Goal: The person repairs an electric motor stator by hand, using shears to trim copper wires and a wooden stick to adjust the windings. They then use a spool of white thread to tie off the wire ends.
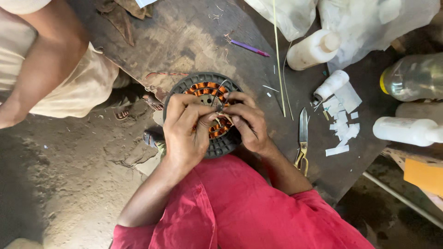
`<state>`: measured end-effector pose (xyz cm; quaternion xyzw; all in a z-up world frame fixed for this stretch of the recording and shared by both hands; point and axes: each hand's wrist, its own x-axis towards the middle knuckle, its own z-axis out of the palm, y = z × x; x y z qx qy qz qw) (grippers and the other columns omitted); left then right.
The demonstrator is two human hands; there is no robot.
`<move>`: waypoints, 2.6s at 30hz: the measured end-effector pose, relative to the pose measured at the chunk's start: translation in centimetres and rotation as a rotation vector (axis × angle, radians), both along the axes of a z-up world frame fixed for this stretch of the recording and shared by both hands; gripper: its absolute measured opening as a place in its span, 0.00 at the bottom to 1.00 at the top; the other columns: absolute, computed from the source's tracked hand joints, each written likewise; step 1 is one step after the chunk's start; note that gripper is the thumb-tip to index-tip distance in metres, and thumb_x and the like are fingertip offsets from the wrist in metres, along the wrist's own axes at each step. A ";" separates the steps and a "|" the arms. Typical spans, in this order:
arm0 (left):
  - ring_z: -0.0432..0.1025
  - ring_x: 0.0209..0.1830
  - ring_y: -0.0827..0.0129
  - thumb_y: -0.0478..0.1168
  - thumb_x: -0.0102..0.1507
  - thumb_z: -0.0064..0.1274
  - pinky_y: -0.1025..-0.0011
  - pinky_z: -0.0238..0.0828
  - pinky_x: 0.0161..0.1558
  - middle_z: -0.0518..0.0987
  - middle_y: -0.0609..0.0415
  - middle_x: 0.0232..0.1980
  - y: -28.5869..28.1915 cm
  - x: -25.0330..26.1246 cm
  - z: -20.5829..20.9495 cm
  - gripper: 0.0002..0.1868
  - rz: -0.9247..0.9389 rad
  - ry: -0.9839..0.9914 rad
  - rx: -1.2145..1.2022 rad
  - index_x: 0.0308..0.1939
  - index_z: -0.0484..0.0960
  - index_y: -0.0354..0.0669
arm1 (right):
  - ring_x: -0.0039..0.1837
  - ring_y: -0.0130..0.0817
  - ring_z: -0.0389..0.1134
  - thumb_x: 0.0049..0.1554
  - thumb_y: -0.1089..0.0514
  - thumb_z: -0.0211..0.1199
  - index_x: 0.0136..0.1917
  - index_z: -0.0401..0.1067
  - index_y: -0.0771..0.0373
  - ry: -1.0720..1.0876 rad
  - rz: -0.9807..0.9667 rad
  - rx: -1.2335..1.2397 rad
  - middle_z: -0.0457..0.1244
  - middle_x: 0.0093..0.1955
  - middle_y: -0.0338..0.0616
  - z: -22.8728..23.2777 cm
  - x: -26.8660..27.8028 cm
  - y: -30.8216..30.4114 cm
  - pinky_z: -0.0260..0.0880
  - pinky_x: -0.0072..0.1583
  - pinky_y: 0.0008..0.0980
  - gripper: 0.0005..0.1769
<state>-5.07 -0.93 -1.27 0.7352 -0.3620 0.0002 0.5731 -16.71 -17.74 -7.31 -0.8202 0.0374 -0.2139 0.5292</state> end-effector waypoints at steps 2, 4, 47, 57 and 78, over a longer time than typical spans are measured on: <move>0.73 0.46 0.57 0.28 0.63 0.63 0.64 0.71 0.49 0.76 0.47 0.47 -0.1 -0.1 -0.4 0.06 0.001 0.017 0.012 0.40 0.80 0.37 | 0.72 0.49 0.66 0.58 0.69 0.61 0.56 0.76 0.68 0.031 0.016 -0.067 0.68 0.61 0.53 0.2 0.2 -0.3 0.65 0.72 0.42 0.12; 0.74 0.46 0.56 0.27 0.63 0.62 0.63 0.72 0.49 0.76 0.48 0.46 -0.3 0.1 -0.6 0.07 -0.008 0.018 0.017 0.40 0.78 0.37 | 0.72 0.49 0.65 0.56 0.69 0.64 0.55 0.77 0.67 0.041 0.048 -0.116 0.70 0.57 0.48 0.8 0.7 -0.7 0.65 0.72 0.43 0.12; 0.75 0.44 0.52 0.18 0.54 0.50 0.60 0.76 0.47 0.77 0.45 0.46 -1.4 -0.2 -0.3 0.16 0.021 -0.226 -0.131 0.43 0.71 0.35 | 0.60 0.42 0.68 0.52 0.58 0.74 0.48 0.78 0.60 -0.116 -0.038 -0.548 0.69 0.44 0.40 2.2 2.1 0.6 0.61 0.62 0.46 0.10; 0.74 0.49 0.47 0.29 0.60 0.57 0.57 0.74 0.51 0.75 0.42 0.48 0.5 1.5 4.2 0.12 -0.175 -0.267 0.188 0.46 0.75 0.34 | 0.60 0.43 0.67 0.47 0.63 0.72 0.41 0.74 0.61 -0.130 -0.060 -0.534 0.68 0.43 0.42 2.2 2.4 0.8 0.62 0.65 0.47 0.09; 0.63 0.56 0.65 0.38 0.60 0.70 0.58 0.69 0.51 0.70 0.59 0.50 1.2 2.7 -2.2 0.14 0.184 -1.026 -0.031 0.47 0.84 0.49 | 0.60 0.41 0.69 0.51 0.58 0.76 0.49 0.77 0.61 -0.136 -0.080 -0.521 0.69 0.43 0.38 2.0 2.2 1.0 0.60 0.64 0.46 0.13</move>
